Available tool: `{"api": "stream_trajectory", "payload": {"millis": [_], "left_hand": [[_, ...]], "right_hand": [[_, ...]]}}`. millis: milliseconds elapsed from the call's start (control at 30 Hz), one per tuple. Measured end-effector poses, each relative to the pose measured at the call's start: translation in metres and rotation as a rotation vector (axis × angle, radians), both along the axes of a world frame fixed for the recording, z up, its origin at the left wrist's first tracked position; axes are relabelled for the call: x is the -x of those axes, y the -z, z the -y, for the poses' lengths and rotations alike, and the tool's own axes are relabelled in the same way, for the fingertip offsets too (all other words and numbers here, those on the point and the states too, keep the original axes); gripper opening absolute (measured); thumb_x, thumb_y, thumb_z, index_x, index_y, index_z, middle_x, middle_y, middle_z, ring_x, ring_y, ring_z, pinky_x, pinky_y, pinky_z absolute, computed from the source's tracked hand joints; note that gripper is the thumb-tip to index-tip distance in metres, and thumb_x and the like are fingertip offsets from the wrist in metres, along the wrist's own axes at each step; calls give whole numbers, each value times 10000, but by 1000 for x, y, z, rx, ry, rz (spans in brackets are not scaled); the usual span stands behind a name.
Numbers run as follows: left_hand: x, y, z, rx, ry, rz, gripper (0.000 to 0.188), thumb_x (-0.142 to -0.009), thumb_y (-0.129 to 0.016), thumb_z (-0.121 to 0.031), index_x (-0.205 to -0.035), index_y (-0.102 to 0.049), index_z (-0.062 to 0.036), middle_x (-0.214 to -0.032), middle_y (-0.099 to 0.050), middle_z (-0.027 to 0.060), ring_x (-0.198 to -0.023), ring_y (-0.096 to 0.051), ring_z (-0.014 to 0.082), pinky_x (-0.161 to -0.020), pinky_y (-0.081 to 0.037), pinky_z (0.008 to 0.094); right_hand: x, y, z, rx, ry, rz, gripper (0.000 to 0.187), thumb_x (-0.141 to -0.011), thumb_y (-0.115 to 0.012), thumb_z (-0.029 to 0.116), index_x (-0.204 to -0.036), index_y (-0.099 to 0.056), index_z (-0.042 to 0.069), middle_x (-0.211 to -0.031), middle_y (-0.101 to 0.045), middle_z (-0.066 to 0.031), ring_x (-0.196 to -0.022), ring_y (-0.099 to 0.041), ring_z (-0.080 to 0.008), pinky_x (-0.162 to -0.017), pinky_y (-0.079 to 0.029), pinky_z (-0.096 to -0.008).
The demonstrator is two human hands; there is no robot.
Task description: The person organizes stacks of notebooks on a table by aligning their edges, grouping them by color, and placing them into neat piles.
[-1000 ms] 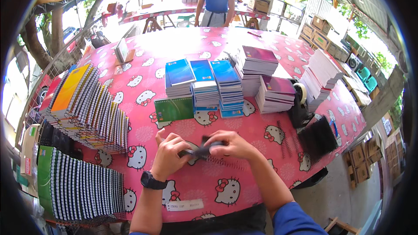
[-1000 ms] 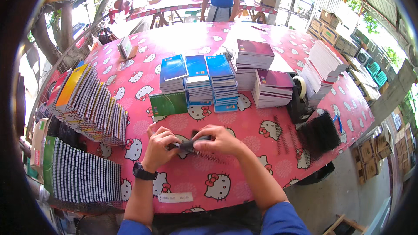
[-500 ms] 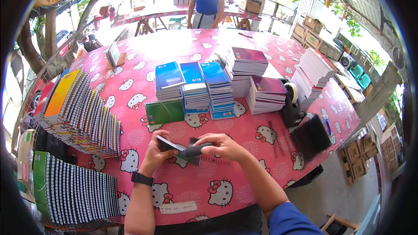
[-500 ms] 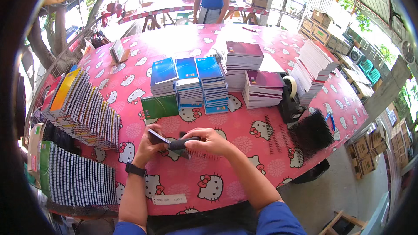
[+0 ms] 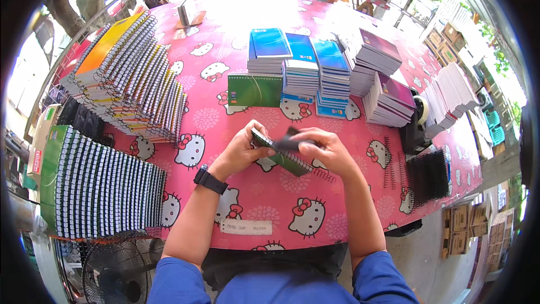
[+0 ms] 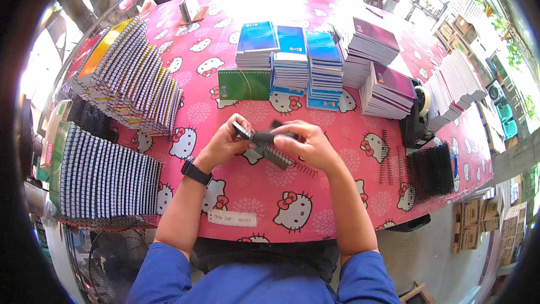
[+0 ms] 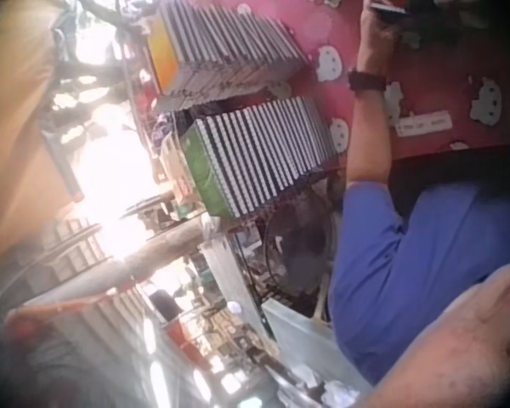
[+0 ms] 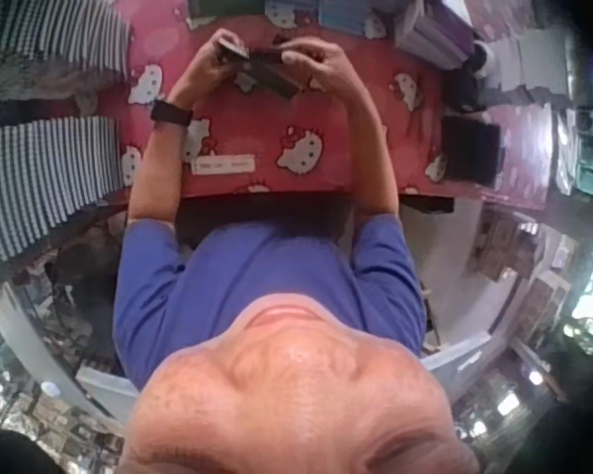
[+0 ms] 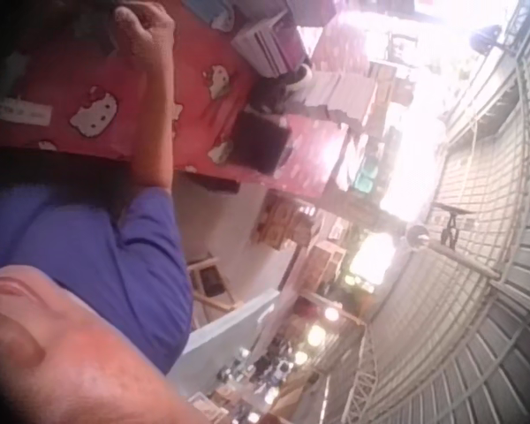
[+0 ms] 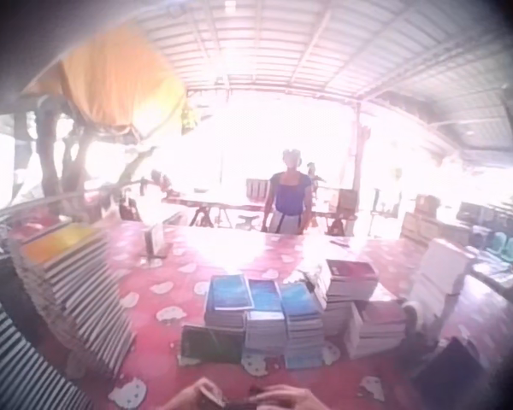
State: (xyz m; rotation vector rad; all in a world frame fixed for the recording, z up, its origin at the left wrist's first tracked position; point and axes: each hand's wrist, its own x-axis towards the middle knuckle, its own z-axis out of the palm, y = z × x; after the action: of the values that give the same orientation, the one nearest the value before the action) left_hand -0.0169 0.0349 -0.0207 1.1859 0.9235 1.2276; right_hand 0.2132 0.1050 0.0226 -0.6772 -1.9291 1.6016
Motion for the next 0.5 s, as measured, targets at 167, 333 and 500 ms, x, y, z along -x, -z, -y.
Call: {"api": "stream_trajectory", "payload": {"millis": [167, 333, 500], "left_hand": [[-7, 3, -1, -110, -13, -112, 368, -773, -715, -3, -975, -424, -100, -812, -531, -33, -764, -508, 42, -626, -427, 198], [-10, 3, 1, -65, 1, -81, 361, -780, -705, 3, -985, -426, -98, -823, -541, -27, -771, -510, 35, -634, -436, 198], [-14, -6, 5, -40, 14, -72, 347, -780, -702, 10, -971, -432, -95, -812, -527, -33, -780, -511, 32, -647, -446, 207]], "right_hand": [[-5, -1, 0, 108, -74, -281, 414, -844, -612, 355, -1043, -657, -6, -1041, -633, -63, -870, -545, -120, -748, -433, -271], [1, -6, 3, -99, 134, 137, 340, -815, -672, 304, -1028, -676, 39, -1044, -615, -85, -938, -556, -147, -803, -435, -271], [2, -2, 5, -260, 207, 151, 402, -754, -723, 382, -1021, -687, 84, -1098, -582, -177, -1036, -555, -253, -873, -437, -334]]}}
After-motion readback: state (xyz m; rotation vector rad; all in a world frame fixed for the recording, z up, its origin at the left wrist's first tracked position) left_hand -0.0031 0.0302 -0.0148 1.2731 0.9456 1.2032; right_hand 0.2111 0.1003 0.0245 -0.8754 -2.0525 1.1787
